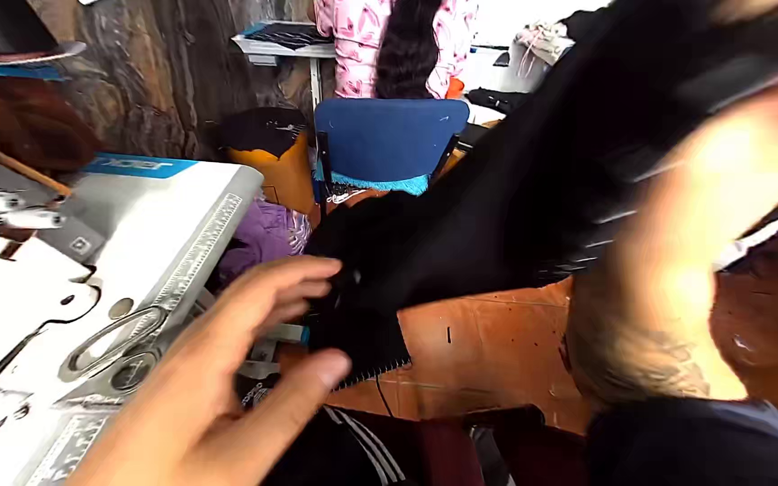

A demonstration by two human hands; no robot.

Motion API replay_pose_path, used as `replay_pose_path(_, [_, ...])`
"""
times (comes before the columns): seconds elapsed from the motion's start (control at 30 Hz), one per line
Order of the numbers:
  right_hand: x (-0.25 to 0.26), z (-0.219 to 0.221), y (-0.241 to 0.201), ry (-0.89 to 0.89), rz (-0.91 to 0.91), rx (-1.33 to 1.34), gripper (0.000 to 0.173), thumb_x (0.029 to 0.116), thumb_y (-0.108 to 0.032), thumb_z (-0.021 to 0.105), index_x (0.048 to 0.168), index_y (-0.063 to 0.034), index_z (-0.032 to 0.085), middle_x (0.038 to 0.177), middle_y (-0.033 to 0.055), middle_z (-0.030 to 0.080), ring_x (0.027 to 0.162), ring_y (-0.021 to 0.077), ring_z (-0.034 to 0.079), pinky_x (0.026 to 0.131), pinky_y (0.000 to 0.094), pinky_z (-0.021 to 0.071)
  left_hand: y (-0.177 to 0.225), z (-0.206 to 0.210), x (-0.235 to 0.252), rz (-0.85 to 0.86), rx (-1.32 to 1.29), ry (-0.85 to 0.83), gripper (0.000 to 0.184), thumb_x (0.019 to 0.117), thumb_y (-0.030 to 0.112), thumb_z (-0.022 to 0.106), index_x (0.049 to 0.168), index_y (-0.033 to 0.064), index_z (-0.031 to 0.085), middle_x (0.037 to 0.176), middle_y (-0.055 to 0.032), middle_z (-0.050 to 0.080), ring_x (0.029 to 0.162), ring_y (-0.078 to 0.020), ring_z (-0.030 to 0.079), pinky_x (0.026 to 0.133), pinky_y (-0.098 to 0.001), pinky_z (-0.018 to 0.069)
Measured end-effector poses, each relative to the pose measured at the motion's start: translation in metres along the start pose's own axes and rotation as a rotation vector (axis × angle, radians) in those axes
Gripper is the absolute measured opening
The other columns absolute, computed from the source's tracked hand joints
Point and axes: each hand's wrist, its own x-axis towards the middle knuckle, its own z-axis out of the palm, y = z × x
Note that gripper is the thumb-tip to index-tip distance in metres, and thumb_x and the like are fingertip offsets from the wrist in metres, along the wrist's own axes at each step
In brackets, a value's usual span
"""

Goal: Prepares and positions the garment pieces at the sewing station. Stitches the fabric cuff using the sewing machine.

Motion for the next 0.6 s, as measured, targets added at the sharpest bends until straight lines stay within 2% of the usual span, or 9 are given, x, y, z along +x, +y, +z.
replay_pose_path(0.03, [-0.003,0.021,-0.032,-0.146,-0.014,-0.056,0.013,0.0847,-0.008,0.067,0.077,-0.0119,0.058,0.095,-0.0073,0.058,0.102,-0.0022,0.051,0.092,0.0187,0.0386,-0.003,0.017,0.010,-0.013,-0.108,0.000,0.056,0.1004,0.047,0.062,0.146,0.0149,0.051,0.142,-0.0020,0.062,0.124,-0.0157,0.065,0.099,-0.0376,0.0595])
replay_pose_path(0.1, [-0.033,0.056,-0.036,-0.413,-0.144,-0.063,0.014,0.0805,-0.010,0.070,0.071,-0.0105,0.061,0.102,0.0067,0.063,0.104,0.0128,0.059,0.087,0.0256,0.0471,-0.012,0.062,0.023,-0.046,-0.131,0.014,0.060,0.0981,0.047,0.064,0.142,0.0071,0.053,0.130,-0.0057,0.067,0.117,-0.0133,0.067,0.097,-0.0364,0.0589])
replay_pose_path(0.17, [-0.065,0.075,-0.021,-0.581,-0.138,0.020,0.013,0.0793,-0.004,0.070,0.070,-0.0082,0.062,0.096,0.0090,0.070,0.084,0.0124,0.068,0.065,0.0230,0.0555,-0.031,0.101,0.033,-0.082,-0.074,0.114,0.043,0.0969,0.037,0.065,0.123,0.0029,0.066,0.111,-0.0057,0.073,0.106,-0.0079,0.069,0.093,-0.0311,0.0578])
replay_pose_path(0.2, [-0.073,0.076,-0.016,-0.624,-0.087,0.066,0.013,0.0805,-0.002,0.068,0.071,-0.0069,0.060,0.095,0.0089,0.071,0.081,0.0115,0.068,0.063,0.0225,0.0554,-0.045,0.115,0.038,-0.103,-0.101,0.177,0.033,0.0954,0.029,0.065,0.115,0.0028,0.070,0.104,-0.0038,0.074,0.100,-0.0044,0.069,0.090,-0.0271,0.0573])
replay_pose_path(0.3, [-0.074,0.055,-0.005,-0.630,0.088,0.080,0.008,0.0834,-0.003,0.064,0.086,-0.0084,0.058,0.093,0.0018,0.073,0.084,0.0035,0.069,0.068,0.0183,0.0564,-0.079,0.142,0.044,-0.298,-0.144,0.170,0.025,0.0953,0.015,0.062,0.115,0.0005,0.067,0.100,-0.0080,0.071,0.092,-0.0117,0.068,0.084,-0.0319,0.0575])
replay_pose_path(0.4, [-0.059,0.028,0.034,-0.462,0.200,-0.077,0.013,0.0906,-0.003,0.057,0.098,-0.0068,0.068,0.093,-0.0059,0.071,0.084,-0.0065,0.065,0.074,0.0130,0.0546,-0.117,0.156,0.036,-0.608,-0.049,-0.173,0.030,0.0953,0.008,0.060,0.122,-0.0047,0.067,0.119,-0.0236,0.069,0.115,-0.0349,0.066,0.102,-0.0508,0.0508])
replay_pose_path(0.47, [-0.058,0.018,0.073,-0.357,0.297,-0.297,0.017,0.0925,-0.004,0.052,0.097,-0.0032,0.068,0.092,-0.0025,0.069,0.079,-0.0071,0.059,0.072,0.0137,0.0493,-0.152,0.157,0.025,-0.827,-0.077,-0.358,0.032,0.1000,0.009,0.057,0.128,-0.0051,0.064,0.126,-0.0253,0.066,0.119,-0.0364,0.064,0.105,-0.0525,0.0477])
replay_pose_path(0.53, [-0.069,0.019,0.110,-0.409,0.462,-0.474,0.017,0.0943,-0.002,0.053,0.103,-0.0006,0.067,0.095,0.0099,0.069,0.077,0.0123,0.063,0.069,0.0343,0.0510,-0.178,0.149,0.021,-0.973,-0.177,-0.296,0.031,0.1038,0.007,0.050,0.129,-0.0048,0.062,0.113,-0.0240,0.069,0.092,-0.0304,0.073,0.084,-0.0466,0.0602])
replay_pose_path(0.6, [-0.086,0.028,0.142,-0.495,0.611,-0.528,0.020,0.0942,0.002,0.056,0.108,0.0023,0.070,0.103,0.0231,0.070,0.088,0.0357,0.067,0.076,0.0568,0.0512,-0.186,0.128,0.038,-1.027,-0.229,-0.160,0.032,0.1085,0.007,0.042,0.135,-0.0038,0.058,0.106,-0.0225,0.070,0.079,-0.0256,0.073,0.075,-0.0410,0.0611])
